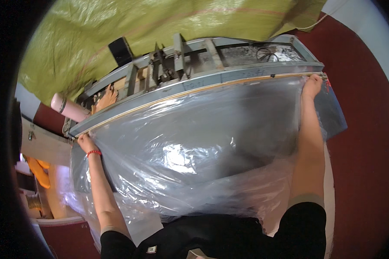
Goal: Sealing large plastic bags using a heat sealing machine.
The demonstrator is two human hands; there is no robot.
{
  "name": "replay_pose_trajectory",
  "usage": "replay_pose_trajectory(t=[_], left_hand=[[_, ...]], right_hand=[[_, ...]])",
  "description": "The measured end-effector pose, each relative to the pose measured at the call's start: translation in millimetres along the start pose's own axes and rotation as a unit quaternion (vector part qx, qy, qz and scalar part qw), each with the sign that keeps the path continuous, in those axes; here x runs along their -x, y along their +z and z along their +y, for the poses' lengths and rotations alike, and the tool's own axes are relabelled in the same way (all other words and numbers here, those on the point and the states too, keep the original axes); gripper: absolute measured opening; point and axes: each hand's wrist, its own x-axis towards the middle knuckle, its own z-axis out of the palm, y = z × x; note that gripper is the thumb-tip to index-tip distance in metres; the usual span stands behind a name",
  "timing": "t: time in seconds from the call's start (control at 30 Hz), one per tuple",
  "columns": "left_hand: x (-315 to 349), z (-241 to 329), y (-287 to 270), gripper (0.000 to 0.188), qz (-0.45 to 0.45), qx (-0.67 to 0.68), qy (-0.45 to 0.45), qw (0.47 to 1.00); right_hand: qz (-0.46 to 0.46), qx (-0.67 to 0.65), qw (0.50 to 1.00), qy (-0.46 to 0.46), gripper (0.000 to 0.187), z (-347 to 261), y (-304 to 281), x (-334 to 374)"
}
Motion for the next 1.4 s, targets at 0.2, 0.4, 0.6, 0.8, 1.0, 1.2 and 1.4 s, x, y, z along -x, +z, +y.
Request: replay_pose_trajectory(t=[0.2,0.4,0.6,0.8,1.0,1.2,1.4], left_hand=[[8.3,21.7,-14.6,0.011,-0.081,-0.052,-0.015,0.995],[68.5,136.4,-52.9,0.009,-0.187,0.152,0.047,0.969],[58.3,139.5,-126.5,0.007,-0.086,0.076,0.06,0.992],[73.6,69.6,-221.8,0.028,-0.268,-0.379,0.17,0.869],[181.7,137.8,-209.7,0.026,-0.344,-0.208,0.131,0.906],[231.7,141.6,-227.9,0.023,-0.466,-0.012,-0.173,0.868],[295.6,108.9,-223.1,0.026,-0.609,-0.226,-0.003,0.76]], right_hand=[[0.032,0.032,0.991,-0.125,0.018,-97.9,16.0,58.5],[-0.288,-0.117,0.852,-0.422,0.013,-264.7,52.0,223.5],[-0.618,-0.134,0.743,-0.219,0.015,-282.5,36.5,320.7],[-0.471,-0.011,0.882,-0.003,0.022,-196.6,-20.2,214.5],[-0.332,0.206,0.907,-0.157,0.02,-72.1,-124.7,76.6],[-0.304,0.209,0.918,-0.147,0.026,-18.1,-153.1,27.1],[-0.307,0.257,0.9,-0.171,0.028,-20.8,-150.2,30.4]])
